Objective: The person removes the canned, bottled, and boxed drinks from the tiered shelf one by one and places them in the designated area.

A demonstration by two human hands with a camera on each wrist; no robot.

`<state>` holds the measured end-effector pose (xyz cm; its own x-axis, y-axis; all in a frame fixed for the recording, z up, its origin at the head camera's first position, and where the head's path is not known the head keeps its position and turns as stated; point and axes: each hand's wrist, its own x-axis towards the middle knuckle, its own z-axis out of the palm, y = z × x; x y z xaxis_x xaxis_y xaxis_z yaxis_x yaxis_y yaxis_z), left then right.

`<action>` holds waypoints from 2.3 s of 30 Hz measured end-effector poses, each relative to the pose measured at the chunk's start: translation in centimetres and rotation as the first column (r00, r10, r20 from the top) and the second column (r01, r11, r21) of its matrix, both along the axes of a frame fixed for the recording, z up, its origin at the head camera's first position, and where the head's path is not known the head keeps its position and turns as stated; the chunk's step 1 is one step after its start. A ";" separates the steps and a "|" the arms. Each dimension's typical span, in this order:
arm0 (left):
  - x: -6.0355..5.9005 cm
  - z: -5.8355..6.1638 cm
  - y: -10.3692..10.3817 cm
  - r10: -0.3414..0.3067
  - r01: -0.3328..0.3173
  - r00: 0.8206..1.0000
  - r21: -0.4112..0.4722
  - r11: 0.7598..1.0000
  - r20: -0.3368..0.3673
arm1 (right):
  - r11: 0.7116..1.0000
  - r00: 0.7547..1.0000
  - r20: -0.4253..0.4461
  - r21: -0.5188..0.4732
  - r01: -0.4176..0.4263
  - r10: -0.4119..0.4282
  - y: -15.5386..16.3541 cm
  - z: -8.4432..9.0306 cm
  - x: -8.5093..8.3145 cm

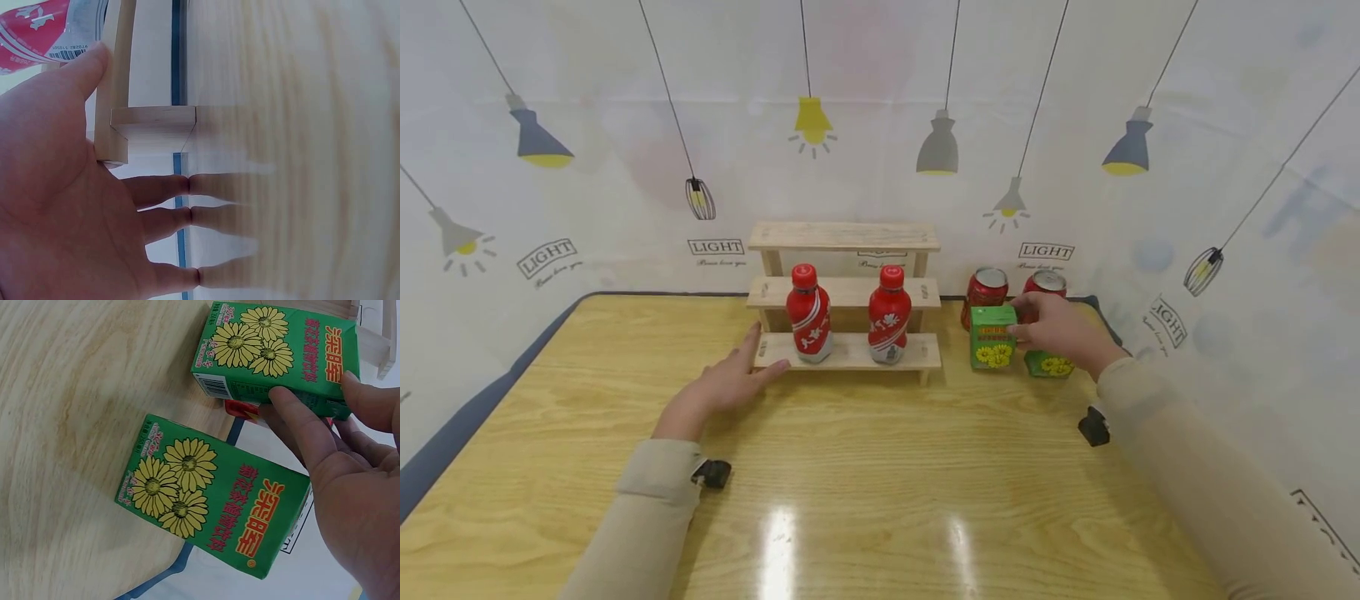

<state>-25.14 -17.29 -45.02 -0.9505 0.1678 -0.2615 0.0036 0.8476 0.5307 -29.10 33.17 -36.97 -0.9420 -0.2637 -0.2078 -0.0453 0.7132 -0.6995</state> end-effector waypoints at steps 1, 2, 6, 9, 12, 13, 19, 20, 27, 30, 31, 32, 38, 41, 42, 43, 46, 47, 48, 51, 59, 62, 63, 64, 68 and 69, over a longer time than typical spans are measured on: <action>0.0 0.0 0.0 0.000 0.000 1.000 -0.001 1.000 -0.001 | 1.000 1.000 -0.001 0.004 0.004 -0.004 0.0 -0.1 0.0; 0.0 0.0 0.0 0.000 0.000 1.000 -0.003 1.000 0.000 | 1.000 1.000 -0.001 0.011 0.005 -0.005 0.1 -0.2 0.1; 0.0 -0.1 0.0 -0.001 0.001 1.000 -0.006 1.000 0.000 | 1.000 1.000 0.004 0.010 0.016 -0.016 0.0 -0.3 0.3; 0.0 -0.2 0.0 0.000 0.000 1.000 -0.001 1.000 -0.001 | 1.000 1.000 0.001 0.015 0.026 -0.026 -0.1 -0.1 0.5; -0.1 -0.3 0.0 -0.002 0.002 1.000 0.001 1.000 -0.002 | 0.999 1.000 -0.012 0.049 0.022 -0.021 -0.1 0.1 0.7; -0.1 -0.3 0.0 -0.002 0.002 1.000 0.001 1.000 -0.002 | 0.997 1.000 -0.022 0.073 0.019 -0.018 -0.1 0.2 0.8; -0.1 -0.2 0.0 -0.003 0.003 1.000 0.000 1.000 0.006 | 0.966 0.996 -0.088 0.256 0.016 0.007 -0.2 0.5 0.7; -0.2 -0.2 -0.1 -0.002 0.002 1.000 0.001 1.000 0.006 | 0.961 0.995 -0.096 0.277 0.017 0.010 -0.2 0.5 0.7; -0.1 -0.2 0.0 -0.003 0.003 1.000 0.005 1.000 0.000 | 0.948 0.992 -0.119 0.319 -0.001 0.041 -0.4 0.7 0.6; -0.1 -0.1 0.0 -0.005 0.005 1.000 0.005 1.000 0.005 | 0.956 0.993 -0.110 0.292 -0.018 0.052 -0.4 0.9 0.5; -0.1 -0.1 0.0 -0.007 0.007 1.000 0.003 1.000 0.005 | 0.960 0.994 -0.099 0.279 -0.025 0.054 -0.5 1.1 0.5; -0.1 -0.1 0.0 -0.007 0.007 1.000 0.002 1.000 0.006 | 0.963 0.995 -0.088 0.268 -0.031 0.056 -0.5 1.3 0.5; -0.2 -0.2 -0.1 -0.006 0.006 1.000 -0.006 1.000 0.007 | 0.971 0.996 -0.029 0.227 -0.070 0.079 -1.6 3.7 0.4; -0.2 -0.2 -0.2 -0.008 0.008 1.000 -0.003 1.000 0.007 | 0.975 0.996 -0.045 0.215 -0.064 0.075 -2.9 4.9 0.5; -0.3 -0.3 -0.2 -0.009 0.009 1.000 -0.002 1.000 0.007 | 0.977 0.996 -0.051 0.207 -0.058 0.070 -3.6 5.2 0.6; -0.3 -0.3 -0.2 -0.010 0.010 1.000 -0.001 1.000 0.008 | 0.981 0.997 -0.051 0.186 -0.054 0.065 -4.4 5.4 0.7; -0.3 -0.3 -0.2 -0.010 0.010 1.000 0.003 1.000 0.005 | 0.994 0.996 -0.056 0.089 -0.057 0.063 -7.1 5.5 1.3; -0.3 -0.3 -0.2 -0.008 0.008 1.000 0.006 1.000 0.005 | 0.997 0.996 -0.060 0.052 -0.058 0.061 -8.1 5.4 1.6; -0.3 -0.3 -0.2 -0.008 0.008 1.000 0.007 1.000 0.004 | 0.998 0.997 -0.061 0.013 -0.055 0.055 -9.1 5.1 1.9; -0.3 -0.3 -0.1 -0.009 0.009 1.000 0.009 1.000 0.002 | 0.995 0.998 -0.062 -0.089 -0.034 0.028 -11.8 3.5 2.4; -0.3 0.0 -0.1 -0.008 0.008 1.000 -0.001 1.000 0.007 | 0.938 0.988 -0.036 -0.323 0.128 -0.148 -16.4 -2.1 2.9; -0.2 0.1 0.0 -0.007 0.007 1.000 -0.002 1.000 0.009 | 0.914 0.976 -0.045 -0.361 0.185 -0.215 -17.5 -3.7 3.0; -0.2 0.1 0.1 -0.008 0.008 1.000 -0.002 1.000 0.008 | 0.912 0.969 -0.055 -0.356 0.205 -0.239 -17.8 -4.1 3.1; -0.3 0.1 0.1 -0.008 0.008 1.000 -0.002 1.000 0.009 | 0.908 0.962 -0.068 -0.354 0.224 -0.264 -18.2 -4.5 3.1; -0.3 0.1 0.1 -0.008 0.008 1.000 -0.011 1.000 0.008 | 0.910 0.934 -0.123 -0.296 0.289 -0.337 -19.1 -5.3 3.4; -0.3 0.1 0.1 -0.007 0.007 1.000 -0.015 1.000 0.011 | 0.910 0.929 -0.132 -0.288 0.298 -0.346 -19.3 -5.4 3.4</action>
<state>-25.41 -17.15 -44.91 -0.9464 0.1707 -0.2741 0.0043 0.8553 0.5180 -25.68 13.87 -42.33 -0.9992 0.0390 0.0033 0.0169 0.5054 -0.8627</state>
